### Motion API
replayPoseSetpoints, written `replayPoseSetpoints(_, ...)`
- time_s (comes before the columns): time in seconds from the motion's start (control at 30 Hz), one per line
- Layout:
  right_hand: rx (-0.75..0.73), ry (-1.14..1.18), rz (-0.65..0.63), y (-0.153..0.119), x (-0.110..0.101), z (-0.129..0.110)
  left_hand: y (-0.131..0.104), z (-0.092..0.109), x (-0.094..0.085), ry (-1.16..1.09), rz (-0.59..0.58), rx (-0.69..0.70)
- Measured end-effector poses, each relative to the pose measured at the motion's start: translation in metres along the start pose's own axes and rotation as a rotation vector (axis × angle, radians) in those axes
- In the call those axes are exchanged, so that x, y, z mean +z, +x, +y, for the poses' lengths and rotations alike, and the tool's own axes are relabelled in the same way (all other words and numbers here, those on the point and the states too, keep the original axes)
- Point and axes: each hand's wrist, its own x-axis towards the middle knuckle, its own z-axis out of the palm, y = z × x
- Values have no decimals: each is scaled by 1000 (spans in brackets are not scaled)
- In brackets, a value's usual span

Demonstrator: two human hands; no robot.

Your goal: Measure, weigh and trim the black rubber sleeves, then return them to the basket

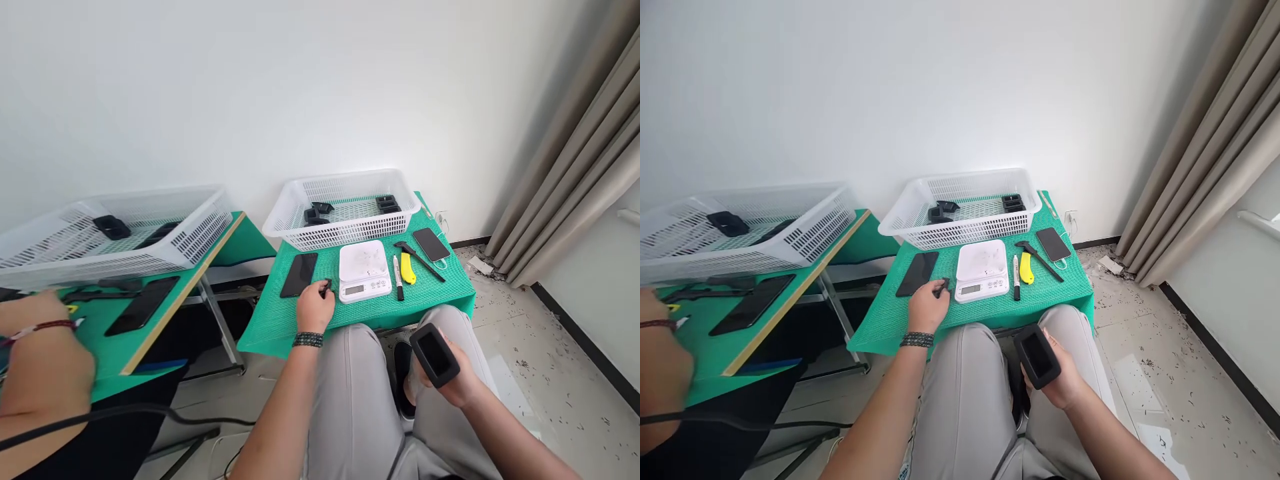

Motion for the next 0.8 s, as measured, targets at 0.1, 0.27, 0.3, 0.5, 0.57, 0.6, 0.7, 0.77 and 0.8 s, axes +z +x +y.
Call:
replayPoseSetpoints(0.1, -17, 14, 23, 4, 0, -6, -14, -3, 1, -98, 79, -22)
replayPoseSetpoints(0.27, -48, 16, 45, 14, 4, -17, -39, 0, 0, -237, 185, 4)
replayPoseSetpoints(0.3, -53, 19, 42, 15, 5, -18, -38, 2, -2, -243, 202, 12)
replayPoseSetpoints(0.5, -6, 28, -7, 16, 5, -17, -1, 15, -15, -141, 196, 84)
replayPoseSetpoints(0.57, -13, 53, 5, 16, 2, -14, 0, 19, -19, -100, 115, 118)
replayPoseSetpoints(0.6, -16, 68, 14, 16, 0, -13, -4, 21, -19, -86, 79, 129)
replayPoseSetpoints(0.7, -9, 104, 31, 18, -5, -7, -28, 29, -19, -75, -3, 159)
replayPoseSetpoints(0.77, -5, 114, 34, 20, -6, -4, -48, 36, -21, -96, -97, 186)
replayPoseSetpoints(0.8, -5, 112, 33, 20, -7, -3, -56, 40, -22, -111, -150, 192)
